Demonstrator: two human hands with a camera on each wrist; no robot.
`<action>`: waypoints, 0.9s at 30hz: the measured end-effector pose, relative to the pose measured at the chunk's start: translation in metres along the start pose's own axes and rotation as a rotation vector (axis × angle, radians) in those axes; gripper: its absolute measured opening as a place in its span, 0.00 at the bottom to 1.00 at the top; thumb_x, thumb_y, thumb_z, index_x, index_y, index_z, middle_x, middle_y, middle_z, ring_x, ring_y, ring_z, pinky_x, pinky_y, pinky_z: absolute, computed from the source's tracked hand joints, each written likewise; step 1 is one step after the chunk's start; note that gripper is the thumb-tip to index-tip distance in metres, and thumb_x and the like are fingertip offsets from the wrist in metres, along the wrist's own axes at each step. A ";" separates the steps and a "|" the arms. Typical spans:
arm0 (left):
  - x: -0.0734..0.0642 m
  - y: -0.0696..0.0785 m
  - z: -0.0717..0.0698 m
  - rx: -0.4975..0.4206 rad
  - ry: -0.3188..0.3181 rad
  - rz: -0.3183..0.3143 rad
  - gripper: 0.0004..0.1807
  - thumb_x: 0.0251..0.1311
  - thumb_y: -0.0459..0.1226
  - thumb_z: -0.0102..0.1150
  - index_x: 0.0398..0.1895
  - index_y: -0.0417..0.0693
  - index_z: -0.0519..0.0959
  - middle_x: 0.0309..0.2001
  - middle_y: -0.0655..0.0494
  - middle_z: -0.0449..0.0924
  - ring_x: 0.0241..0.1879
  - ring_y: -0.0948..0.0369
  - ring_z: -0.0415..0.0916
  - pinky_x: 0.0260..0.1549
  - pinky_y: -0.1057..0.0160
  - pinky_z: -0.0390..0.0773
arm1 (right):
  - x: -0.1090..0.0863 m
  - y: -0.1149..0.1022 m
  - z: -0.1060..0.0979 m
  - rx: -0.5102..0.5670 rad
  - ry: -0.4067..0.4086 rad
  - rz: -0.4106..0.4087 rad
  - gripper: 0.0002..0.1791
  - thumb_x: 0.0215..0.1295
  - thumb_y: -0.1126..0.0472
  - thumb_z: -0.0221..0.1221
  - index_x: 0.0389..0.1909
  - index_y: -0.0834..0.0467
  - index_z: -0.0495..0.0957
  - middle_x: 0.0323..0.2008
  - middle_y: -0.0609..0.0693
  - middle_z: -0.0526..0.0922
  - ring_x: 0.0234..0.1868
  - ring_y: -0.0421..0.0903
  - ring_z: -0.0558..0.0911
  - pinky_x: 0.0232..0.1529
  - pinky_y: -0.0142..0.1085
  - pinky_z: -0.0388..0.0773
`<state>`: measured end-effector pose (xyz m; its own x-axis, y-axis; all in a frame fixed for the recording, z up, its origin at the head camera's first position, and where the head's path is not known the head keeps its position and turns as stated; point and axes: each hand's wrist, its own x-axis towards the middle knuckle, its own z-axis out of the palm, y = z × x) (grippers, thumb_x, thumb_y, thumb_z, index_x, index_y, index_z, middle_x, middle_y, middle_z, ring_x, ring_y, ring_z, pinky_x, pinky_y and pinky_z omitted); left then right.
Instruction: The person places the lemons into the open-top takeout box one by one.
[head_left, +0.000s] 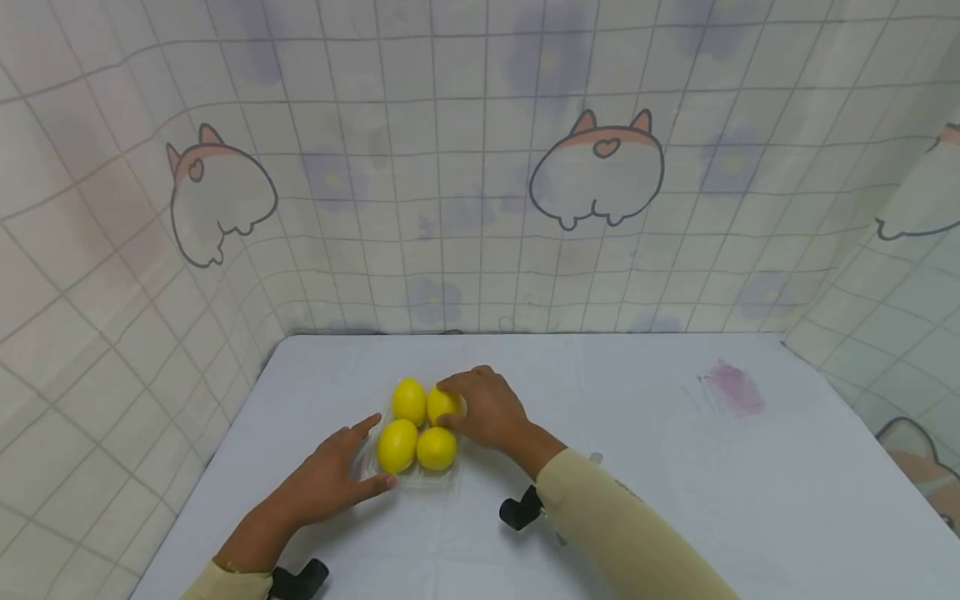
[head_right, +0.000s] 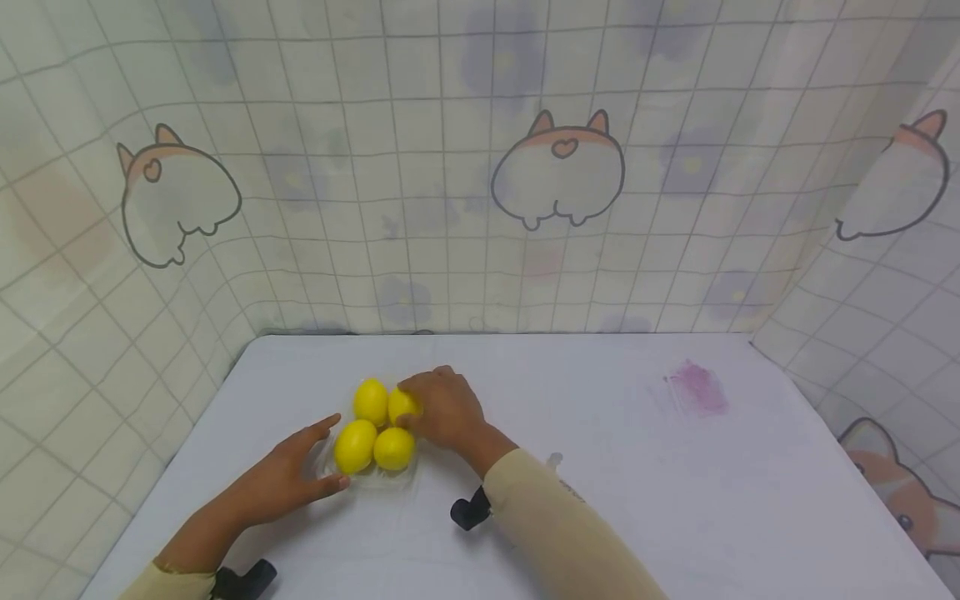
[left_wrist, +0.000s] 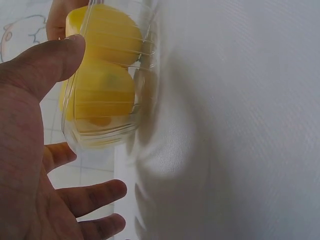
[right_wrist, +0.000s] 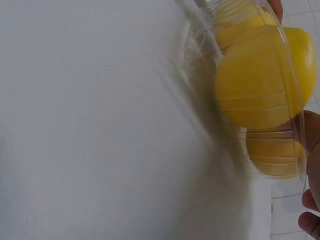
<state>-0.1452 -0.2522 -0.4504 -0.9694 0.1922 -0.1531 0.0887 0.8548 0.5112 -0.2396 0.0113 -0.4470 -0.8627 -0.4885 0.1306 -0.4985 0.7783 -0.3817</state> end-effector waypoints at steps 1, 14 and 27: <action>0.000 0.000 0.000 -0.001 0.000 0.000 0.57 0.54 0.66 0.68 0.81 0.53 0.56 0.75 0.37 0.61 0.73 0.35 0.58 0.65 0.27 0.61 | -0.001 0.000 0.000 0.001 -0.002 0.001 0.32 0.62 0.40 0.70 0.66 0.45 0.79 0.62 0.39 0.81 0.61 0.46 0.74 0.64 0.43 0.72; -0.001 -0.002 0.002 0.033 0.013 0.007 0.57 0.54 0.68 0.68 0.82 0.54 0.56 0.75 0.39 0.61 0.73 0.35 0.57 0.65 0.27 0.60 | -0.012 0.012 -0.014 0.066 0.012 -0.028 0.31 0.69 0.40 0.63 0.70 0.46 0.75 0.65 0.41 0.78 0.66 0.45 0.72 0.70 0.44 0.68; -0.004 -0.001 -0.006 0.042 0.016 0.048 0.58 0.57 0.70 0.62 0.82 0.52 0.53 0.77 0.38 0.58 0.74 0.35 0.54 0.67 0.29 0.58 | -0.059 0.060 -0.043 -0.012 0.054 0.043 0.31 0.72 0.39 0.60 0.71 0.49 0.74 0.65 0.46 0.78 0.67 0.49 0.72 0.68 0.47 0.71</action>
<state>-0.1432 -0.2565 -0.4451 -0.9673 0.2260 -0.1152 0.1446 0.8643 0.4817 -0.2218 0.1037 -0.4387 -0.8867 -0.4326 0.1634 -0.4613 0.8032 -0.3770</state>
